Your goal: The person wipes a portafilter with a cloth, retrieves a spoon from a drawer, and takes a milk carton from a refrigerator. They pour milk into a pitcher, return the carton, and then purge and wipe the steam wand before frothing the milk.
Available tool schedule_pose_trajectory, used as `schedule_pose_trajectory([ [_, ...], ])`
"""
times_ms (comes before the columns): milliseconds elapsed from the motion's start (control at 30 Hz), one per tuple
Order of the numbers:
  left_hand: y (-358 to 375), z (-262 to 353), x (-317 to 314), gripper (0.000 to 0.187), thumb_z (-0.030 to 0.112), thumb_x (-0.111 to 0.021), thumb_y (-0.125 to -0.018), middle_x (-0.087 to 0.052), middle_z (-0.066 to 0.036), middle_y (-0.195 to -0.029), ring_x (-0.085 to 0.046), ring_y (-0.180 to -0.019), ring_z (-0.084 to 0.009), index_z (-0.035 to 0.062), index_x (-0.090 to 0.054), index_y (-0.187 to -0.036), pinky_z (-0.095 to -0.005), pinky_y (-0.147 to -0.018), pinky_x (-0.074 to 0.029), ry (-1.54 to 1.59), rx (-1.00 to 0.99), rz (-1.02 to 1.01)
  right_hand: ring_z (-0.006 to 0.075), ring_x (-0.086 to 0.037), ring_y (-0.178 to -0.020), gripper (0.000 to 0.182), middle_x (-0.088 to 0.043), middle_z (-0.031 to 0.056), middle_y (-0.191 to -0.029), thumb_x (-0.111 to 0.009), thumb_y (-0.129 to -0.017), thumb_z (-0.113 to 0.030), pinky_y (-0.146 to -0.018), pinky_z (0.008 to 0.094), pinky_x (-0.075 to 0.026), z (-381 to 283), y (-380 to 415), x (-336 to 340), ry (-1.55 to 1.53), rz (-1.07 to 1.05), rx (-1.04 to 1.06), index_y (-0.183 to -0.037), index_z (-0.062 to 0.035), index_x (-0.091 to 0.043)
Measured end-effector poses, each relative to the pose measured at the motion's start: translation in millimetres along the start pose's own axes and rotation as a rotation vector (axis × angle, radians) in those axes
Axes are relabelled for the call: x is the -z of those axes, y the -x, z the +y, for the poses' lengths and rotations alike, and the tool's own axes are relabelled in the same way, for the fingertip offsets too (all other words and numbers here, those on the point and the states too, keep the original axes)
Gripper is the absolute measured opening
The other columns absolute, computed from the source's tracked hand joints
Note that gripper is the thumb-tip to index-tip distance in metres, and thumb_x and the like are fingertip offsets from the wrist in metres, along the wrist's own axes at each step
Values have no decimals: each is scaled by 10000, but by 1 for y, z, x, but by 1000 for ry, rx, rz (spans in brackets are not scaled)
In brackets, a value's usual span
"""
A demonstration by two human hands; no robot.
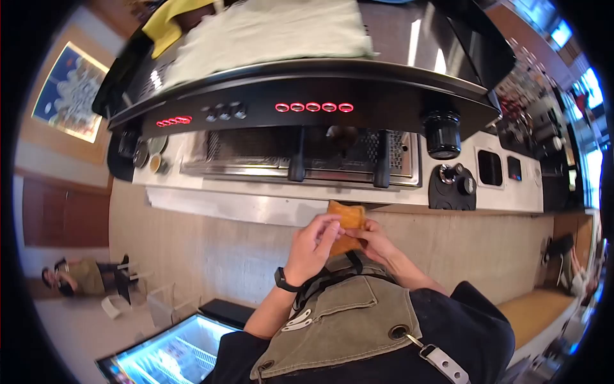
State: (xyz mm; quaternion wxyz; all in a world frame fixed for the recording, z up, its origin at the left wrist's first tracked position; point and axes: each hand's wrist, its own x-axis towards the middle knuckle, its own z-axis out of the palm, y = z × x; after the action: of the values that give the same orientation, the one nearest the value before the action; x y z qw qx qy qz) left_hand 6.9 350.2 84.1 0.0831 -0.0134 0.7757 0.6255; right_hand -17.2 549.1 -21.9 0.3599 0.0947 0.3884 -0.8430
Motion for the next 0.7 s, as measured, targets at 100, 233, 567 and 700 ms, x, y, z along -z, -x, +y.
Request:
schedule_pose_trajectory([
  [100,-43,14,5,274,220,-599,-1054,-752,-89,-967,-704,-807,-118,11,-643,-1226,-285,-749,-582,-32,-67,-99,206,-662,-1197,402,-688,119,-1303,-701,-931,-13,-1039,369,-523,-10,43,26,-75,117,137,-1325,5,-625],
  [233,-109,7,-21,372,299,-642,-1016,-748,-174,-993,-744,-827,-261,7,-630,-1246,-365,-732,-602,-348,-323,-37,243,-610,-1295,461,-629,116,-1392,-632,-980,-33,-1109,437,-489,-72,95,32,-10,164,574,-1426,15,-527],
  [567,-171,19,-84,575,356,-639,-936,-734,-268,-909,-729,-842,-453,-105,-555,-1269,-537,-744,-597,-781,-180,20,196,-674,-1144,415,-663,104,-1253,-656,-994,-94,-994,341,-547,-207,22,24,283,390,567,-1376,3,-526],
  [700,-170,20,-83,477,324,-662,-905,-716,-316,-873,-718,-847,-487,-101,-570,-1103,-552,-775,-592,-698,-156,15,190,-700,-1070,396,-684,101,-1175,-688,-936,-46,-947,345,-570,-216,-14,47,282,366,557,-1308,-1,-558],
])
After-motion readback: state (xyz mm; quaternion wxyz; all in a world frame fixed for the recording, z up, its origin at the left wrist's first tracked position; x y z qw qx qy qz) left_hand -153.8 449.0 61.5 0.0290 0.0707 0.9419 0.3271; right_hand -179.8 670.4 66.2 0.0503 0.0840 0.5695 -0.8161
